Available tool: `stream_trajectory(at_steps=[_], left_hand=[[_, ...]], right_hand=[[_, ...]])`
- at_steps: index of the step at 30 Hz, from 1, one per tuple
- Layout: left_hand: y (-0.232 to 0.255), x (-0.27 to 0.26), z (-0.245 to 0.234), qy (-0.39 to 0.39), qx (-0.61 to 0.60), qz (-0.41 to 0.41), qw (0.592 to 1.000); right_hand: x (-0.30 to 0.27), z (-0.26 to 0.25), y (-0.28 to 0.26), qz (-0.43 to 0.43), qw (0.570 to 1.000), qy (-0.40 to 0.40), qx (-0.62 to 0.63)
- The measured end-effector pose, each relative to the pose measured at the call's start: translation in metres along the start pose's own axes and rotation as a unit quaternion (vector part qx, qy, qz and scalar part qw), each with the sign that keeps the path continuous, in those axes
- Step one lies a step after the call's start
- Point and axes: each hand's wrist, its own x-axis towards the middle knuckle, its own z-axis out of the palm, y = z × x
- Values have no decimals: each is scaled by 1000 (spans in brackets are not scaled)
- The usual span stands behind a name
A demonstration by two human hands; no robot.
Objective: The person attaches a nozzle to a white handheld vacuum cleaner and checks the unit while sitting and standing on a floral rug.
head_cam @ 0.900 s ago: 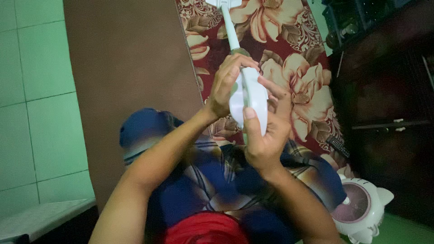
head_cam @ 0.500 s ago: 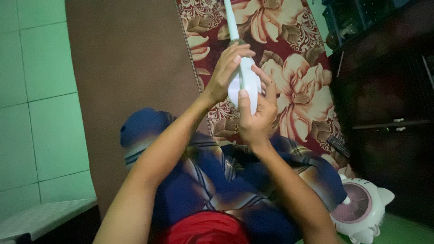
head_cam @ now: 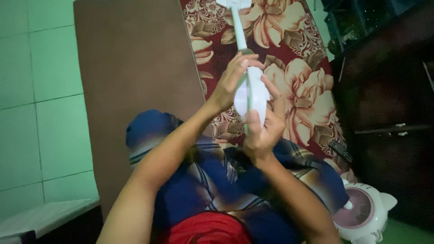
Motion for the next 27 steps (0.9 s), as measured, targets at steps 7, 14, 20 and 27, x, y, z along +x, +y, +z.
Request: stream_trajectory(at_steps=[7, 14, 20, 27], left_hand=[[60, -5, 1, -11, -110, -46, 993], [75, -13, 5, -48, -156, -56, 985], [48, -11, 10, -20, -116, -38, 992], [18, -6, 13, -8, -120, -51, 991]], right_hand=[[-5, -14, -54, 39, 996, 7, 83], [-11, -23, -71, 104, 989, -11, 101], [-10, -21, -54, 54, 998, -30, 30], [-4, -11, -30, 38, 999, -16, -20]])
